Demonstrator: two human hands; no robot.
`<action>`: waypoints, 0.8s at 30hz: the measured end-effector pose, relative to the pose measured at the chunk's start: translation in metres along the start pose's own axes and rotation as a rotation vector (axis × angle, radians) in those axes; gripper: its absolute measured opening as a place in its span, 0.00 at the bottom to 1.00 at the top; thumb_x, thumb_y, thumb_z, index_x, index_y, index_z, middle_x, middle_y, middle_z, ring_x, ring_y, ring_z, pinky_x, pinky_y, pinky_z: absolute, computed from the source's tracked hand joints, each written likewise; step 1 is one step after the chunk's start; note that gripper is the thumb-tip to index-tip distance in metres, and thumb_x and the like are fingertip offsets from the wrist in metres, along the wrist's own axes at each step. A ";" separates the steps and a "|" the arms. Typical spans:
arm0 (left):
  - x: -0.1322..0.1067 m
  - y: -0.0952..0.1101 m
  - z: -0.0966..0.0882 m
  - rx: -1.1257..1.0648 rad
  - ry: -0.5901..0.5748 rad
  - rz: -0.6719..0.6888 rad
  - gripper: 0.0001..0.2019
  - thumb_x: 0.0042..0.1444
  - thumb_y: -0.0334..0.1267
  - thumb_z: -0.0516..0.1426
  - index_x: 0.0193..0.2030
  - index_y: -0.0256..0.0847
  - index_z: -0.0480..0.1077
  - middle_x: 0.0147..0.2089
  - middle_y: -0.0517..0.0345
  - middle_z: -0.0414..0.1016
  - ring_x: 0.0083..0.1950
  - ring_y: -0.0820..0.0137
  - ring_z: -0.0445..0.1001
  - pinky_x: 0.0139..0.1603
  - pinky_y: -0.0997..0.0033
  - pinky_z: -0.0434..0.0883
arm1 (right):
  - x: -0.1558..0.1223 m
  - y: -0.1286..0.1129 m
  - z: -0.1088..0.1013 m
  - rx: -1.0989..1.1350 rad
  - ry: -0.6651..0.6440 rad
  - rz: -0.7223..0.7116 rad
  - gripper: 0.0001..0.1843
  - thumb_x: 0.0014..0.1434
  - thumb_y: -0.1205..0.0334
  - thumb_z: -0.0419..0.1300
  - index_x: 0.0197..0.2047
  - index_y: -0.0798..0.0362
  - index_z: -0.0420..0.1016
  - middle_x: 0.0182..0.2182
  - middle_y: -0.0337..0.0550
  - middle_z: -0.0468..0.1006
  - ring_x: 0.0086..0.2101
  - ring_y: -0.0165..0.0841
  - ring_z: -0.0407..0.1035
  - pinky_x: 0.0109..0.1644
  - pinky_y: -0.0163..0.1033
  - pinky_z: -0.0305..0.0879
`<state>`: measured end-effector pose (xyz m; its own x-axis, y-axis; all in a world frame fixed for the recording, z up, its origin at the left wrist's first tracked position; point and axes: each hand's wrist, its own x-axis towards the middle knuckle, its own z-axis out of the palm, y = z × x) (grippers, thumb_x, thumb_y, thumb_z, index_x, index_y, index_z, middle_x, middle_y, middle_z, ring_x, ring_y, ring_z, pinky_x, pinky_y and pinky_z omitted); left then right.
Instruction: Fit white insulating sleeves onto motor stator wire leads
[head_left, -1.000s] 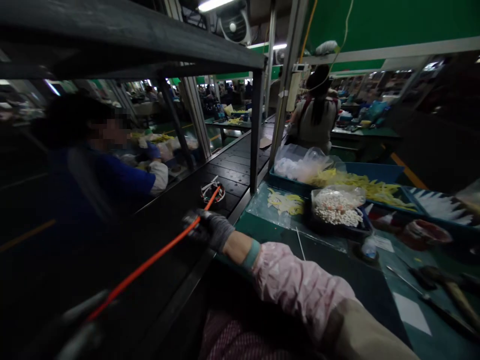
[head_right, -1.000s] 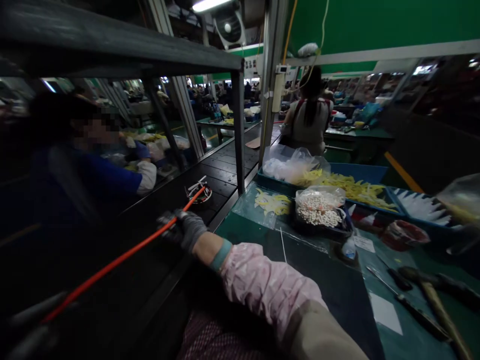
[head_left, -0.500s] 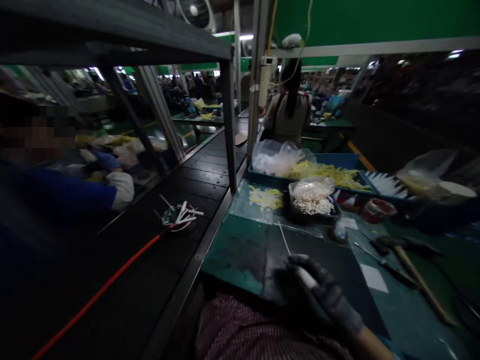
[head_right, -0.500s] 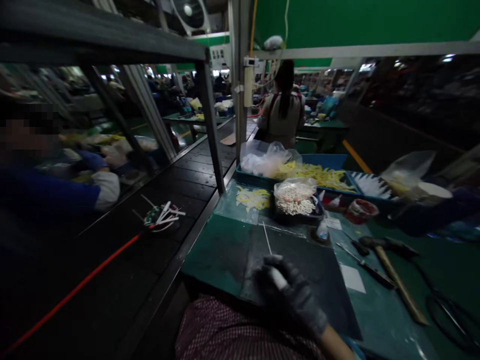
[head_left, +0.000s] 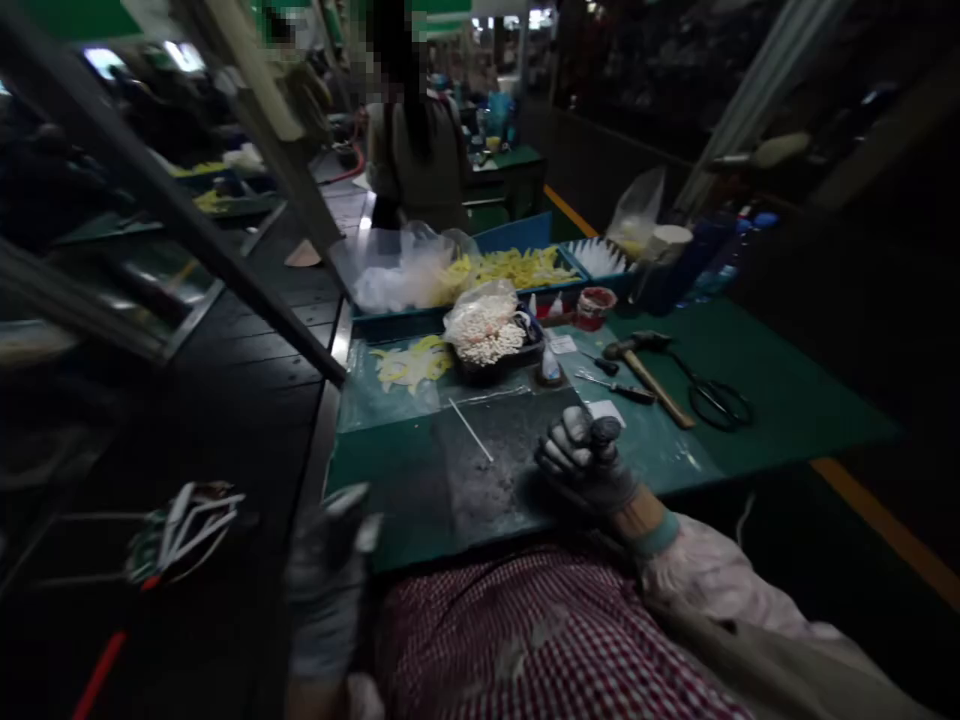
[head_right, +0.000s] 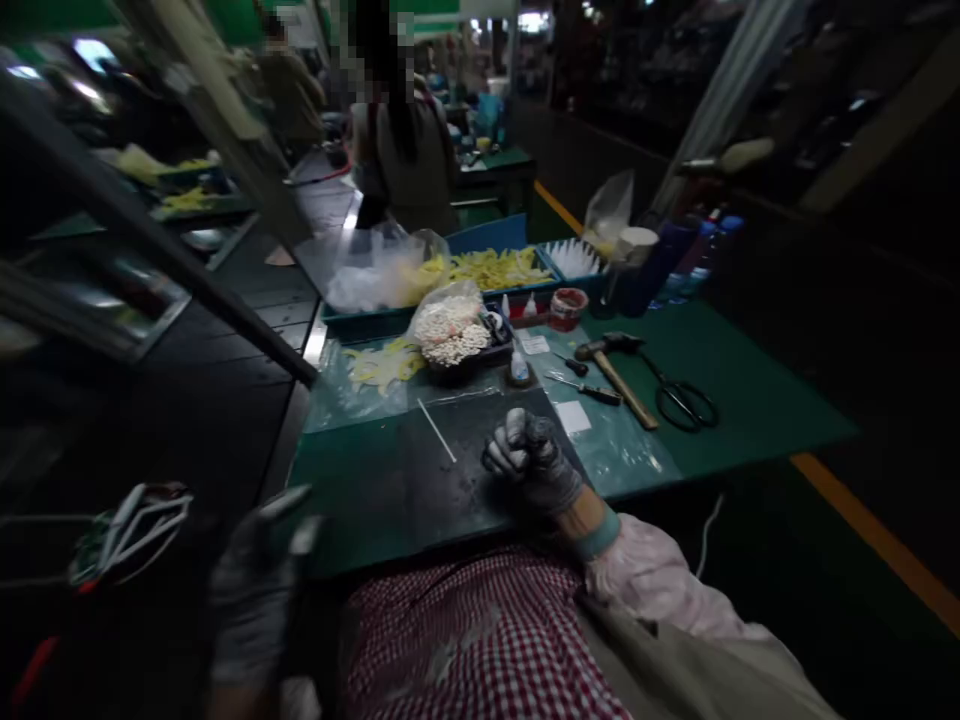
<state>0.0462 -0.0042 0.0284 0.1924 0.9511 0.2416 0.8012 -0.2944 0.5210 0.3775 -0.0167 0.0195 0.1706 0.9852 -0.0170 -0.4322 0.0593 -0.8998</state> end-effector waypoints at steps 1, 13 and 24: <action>0.011 0.009 0.015 -0.085 0.011 0.013 0.14 0.75 0.45 0.51 0.57 0.48 0.77 0.60 0.51 0.83 0.61 0.57 0.82 0.66 0.48 0.82 | -0.002 0.000 -0.001 0.011 -0.013 -0.002 0.48 0.35 0.13 0.72 0.23 0.45 0.51 0.13 0.23 0.48 0.16 0.26 0.43 0.23 0.36 0.56; 0.093 0.073 0.100 0.519 -0.570 -0.081 0.34 0.69 0.62 0.60 0.73 0.44 0.72 0.65 0.36 0.80 0.64 0.44 0.79 0.63 0.48 0.75 | 0.001 -0.017 -0.100 -0.396 0.267 -0.066 0.33 0.52 0.24 0.72 0.29 0.47 0.72 0.22 0.34 0.73 0.24 0.31 0.66 0.31 0.40 0.67; 0.113 0.090 0.125 0.468 -0.537 -0.148 0.26 0.71 0.52 0.64 0.70 0.45 0.76 0.63 0.40 0.83 0.64 0.47 0.81 0.64 0.50 0.75 | 0.114 0.007 -0.147 -0.984 0.314 -0.121 0.26 0.50 0.43 0.76 0.48 0.48 0.84 0.50 0.55 0.87 0.52 0.53 0.80 0.65 0.62 0.74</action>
<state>0.2114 0.0884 0.0002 0.2182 0.9279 -0.3021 0.9758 -0.2025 0.0830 0.5240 0.0723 -0.0529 0.4489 0.8867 0.1110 0.4925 -0.1418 -0.8587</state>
